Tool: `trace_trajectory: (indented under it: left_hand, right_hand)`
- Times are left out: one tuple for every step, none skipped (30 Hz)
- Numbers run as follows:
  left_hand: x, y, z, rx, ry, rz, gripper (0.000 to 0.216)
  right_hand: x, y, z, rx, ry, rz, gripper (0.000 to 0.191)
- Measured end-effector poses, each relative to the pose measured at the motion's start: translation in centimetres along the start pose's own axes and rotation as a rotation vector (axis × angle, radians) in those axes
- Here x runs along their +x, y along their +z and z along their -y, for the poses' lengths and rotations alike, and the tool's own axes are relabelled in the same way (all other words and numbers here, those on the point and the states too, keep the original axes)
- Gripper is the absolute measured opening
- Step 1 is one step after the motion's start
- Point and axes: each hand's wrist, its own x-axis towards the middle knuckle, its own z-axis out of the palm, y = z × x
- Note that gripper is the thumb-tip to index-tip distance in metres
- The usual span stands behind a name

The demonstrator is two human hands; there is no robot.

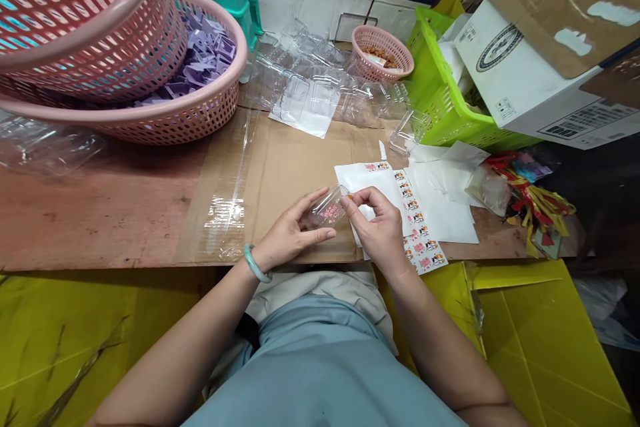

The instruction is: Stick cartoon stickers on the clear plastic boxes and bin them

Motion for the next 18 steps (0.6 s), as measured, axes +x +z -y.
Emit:
trace_trajectory:
  left_hand:
    - [0.0,0.0,0.1,-0.044,-0.007,0.002,0.075]
    - [0.1,-0.1,0.2,-0.07,-0.012,-0.003,0.075]
    - [0.2,-0.1,0.2,-0.085,-0.017,-0.009,0.075]
    - [0.3,-0.2,0.2,-0.094,-0.021,-0.014,0.076]
    - [0.3,-0.2,0.2,-0.099,-0.027,-0.015,0.077]
    - [0.4,-0.2,0.2,-0.1,-0.033,-0.015,0.078]
    - [0.5,-0.2,0.2,-0.099,-0.04,-0.013,0.078]
    - [0.5,-0.2,0.2,-0.095,-0.045,-0.01,0.078]
    - [0.5,-0.3,0.1,-0.086,-0.05,-0.004,0.078]
    - [0.6,-0.5,0.1,-0.071,-0.055,0.005,0.077]
    - [0.6,-0.7,0.0,-0.042,-0.055,0.018,0.077]
    - [0.6,-1.1,-0.1,0.003,-0.047,0.033,0.077]
    - [0.6,-1.5,-0.2,0.072,-0.034,0.049,0.076]
    - [0.6,-2.0,-0.5,0.161,-0.02,0.06,0.075]
    - [0.6,-2.6,-0.9,0.264,-0.006,0.061,0.076]
    - [0.5,-3.1,-1.4,0.369,0.007,0.051,0.079]
    - [0.4,-3.4,-1.9,0.462,0.023,0.025,0.083]
    - [0.1,-3.6,-2.6,0.533,0.043,-0.019,0.086]
  right_hand:
    - [0.0,-0.1,0.0,0.0,-0.002,0.006,0.022]
    - [0.0,-0.1,0.1,-0.002,-0.01,0.012,0.021]
    - [-0.1,-0.1,0.2,-0.006,-0.026,0.013,0.02]
    - [-0.3,-0.1,0.4,-0.006,-0.054,0.01,0.019]
    - [-0.6,-0.1,0.7,-0.007,-0.098,0.009,0.017]
    - [-0.9,-0.1,1.0,-0.013,-0.154,0.013,0.015]
    - [-1.2,-0.1,1.5,-0.024,-0.218,0.022,0.013]
    - [-1.6,-0.2,2.0,-0.025,-0.278,0.03,0.011]
    - [-1.9,-0.4,2.6,-0.005,-0.323,0.025,0.01]
    - [-2.2,-0.8,3.2,0.035,-0.345,-0.004,0.01]
    - [-2.3,-1.1,3.7,0.089,-0.341,-0.065,0.01]
    - [-2.3,-1.6,4.2,0.146,-0.315,-0.15,0.01]
    - [-2.2,-2.0,4.6,0.197,-0.271,-0.233,0.01]
    - [-2.0,-2.4,4.9,0.236,-0.216,-0.291,0.01]
    - [-1.7,-2.6,4.9,0.269,-0.157,-0.311,0.012]
    - [-1.4,-2.7,4.9,0.305,-0.093,-0.295,0.015]
    - [-1.1,-2.7,4.6,0.348,-0.031,-0.258,0.018]
    - [-1.0,-2.6,4.3,0.393,0.026,-0.215,0.021]
